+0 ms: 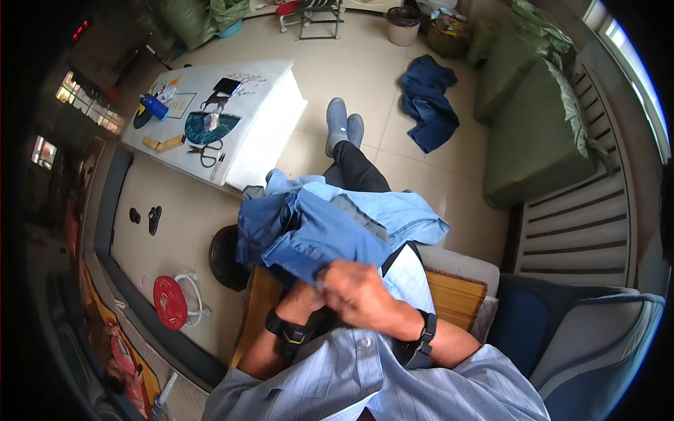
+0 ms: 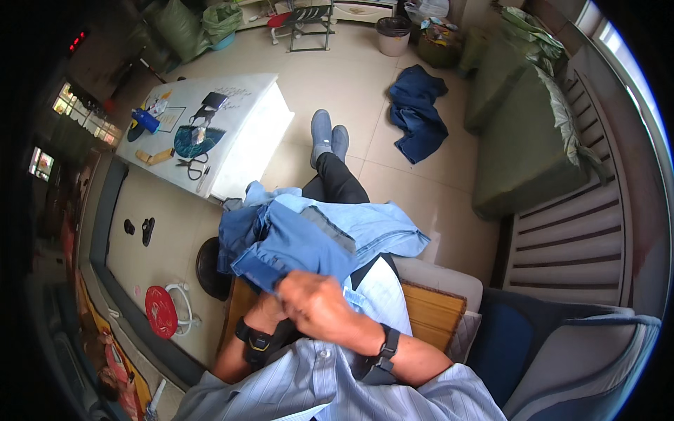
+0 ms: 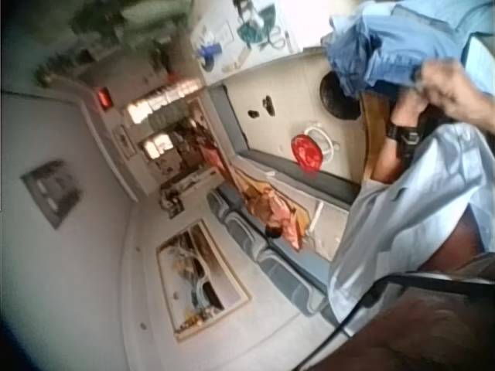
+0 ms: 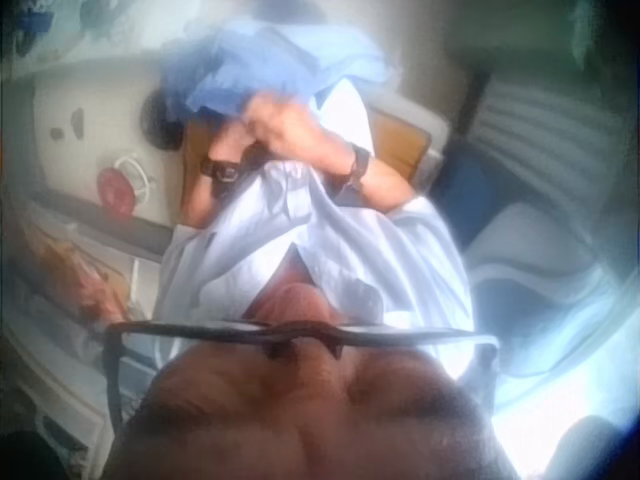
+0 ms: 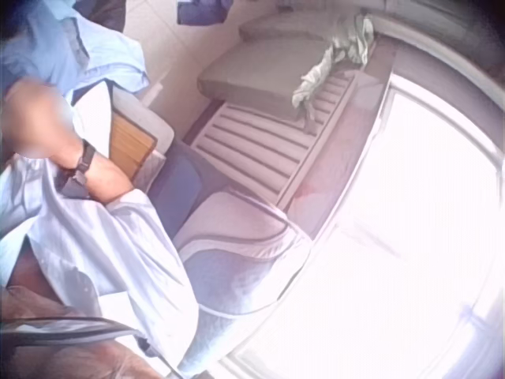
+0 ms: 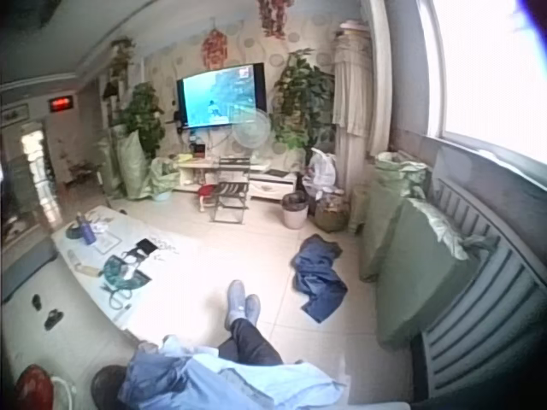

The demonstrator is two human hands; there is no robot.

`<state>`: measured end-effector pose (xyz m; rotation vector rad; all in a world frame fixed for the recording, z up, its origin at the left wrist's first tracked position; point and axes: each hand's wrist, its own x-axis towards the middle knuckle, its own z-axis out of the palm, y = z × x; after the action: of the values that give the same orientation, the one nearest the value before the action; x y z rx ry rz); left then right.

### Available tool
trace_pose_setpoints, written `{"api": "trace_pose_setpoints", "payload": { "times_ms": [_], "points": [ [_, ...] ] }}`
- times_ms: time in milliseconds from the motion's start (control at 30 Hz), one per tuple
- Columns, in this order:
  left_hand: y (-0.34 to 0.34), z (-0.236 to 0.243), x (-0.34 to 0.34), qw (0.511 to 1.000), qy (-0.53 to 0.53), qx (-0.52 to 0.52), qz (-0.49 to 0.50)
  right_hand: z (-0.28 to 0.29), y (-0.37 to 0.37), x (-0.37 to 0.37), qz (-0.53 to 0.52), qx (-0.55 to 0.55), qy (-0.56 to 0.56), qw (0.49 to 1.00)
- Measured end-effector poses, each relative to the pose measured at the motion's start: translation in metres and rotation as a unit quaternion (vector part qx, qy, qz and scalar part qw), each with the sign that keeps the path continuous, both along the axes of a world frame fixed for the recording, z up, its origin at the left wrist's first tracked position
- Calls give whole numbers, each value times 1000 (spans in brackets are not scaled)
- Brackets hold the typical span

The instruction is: The person inspects a pair of light blue jeans, removes a tag with scissors, and then uses a seam ripper to remove stitches from the waistband and leg hem. The person repeatedly inspects the garment after each action.

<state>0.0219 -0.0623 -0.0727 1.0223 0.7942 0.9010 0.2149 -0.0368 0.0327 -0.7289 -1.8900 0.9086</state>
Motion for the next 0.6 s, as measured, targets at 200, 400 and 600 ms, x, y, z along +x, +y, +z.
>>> {"api": "trace_pose_setpoints", "payload": {
  "times_ms": [200, 400, 600],
  "points": [
    [16, 76, 29, 996, 13, -16, 83, 1, 38, 44, -123, -336, 245, 901],
    [33, 55, 34, 984, 103, -1, 146, -9, 61, 68, -104, -438, 408, 795],
    [39, 50, 42, 978, 176, 46, 106, -11, 58, 75, -106, -466, 430, 766]
  ]
}}
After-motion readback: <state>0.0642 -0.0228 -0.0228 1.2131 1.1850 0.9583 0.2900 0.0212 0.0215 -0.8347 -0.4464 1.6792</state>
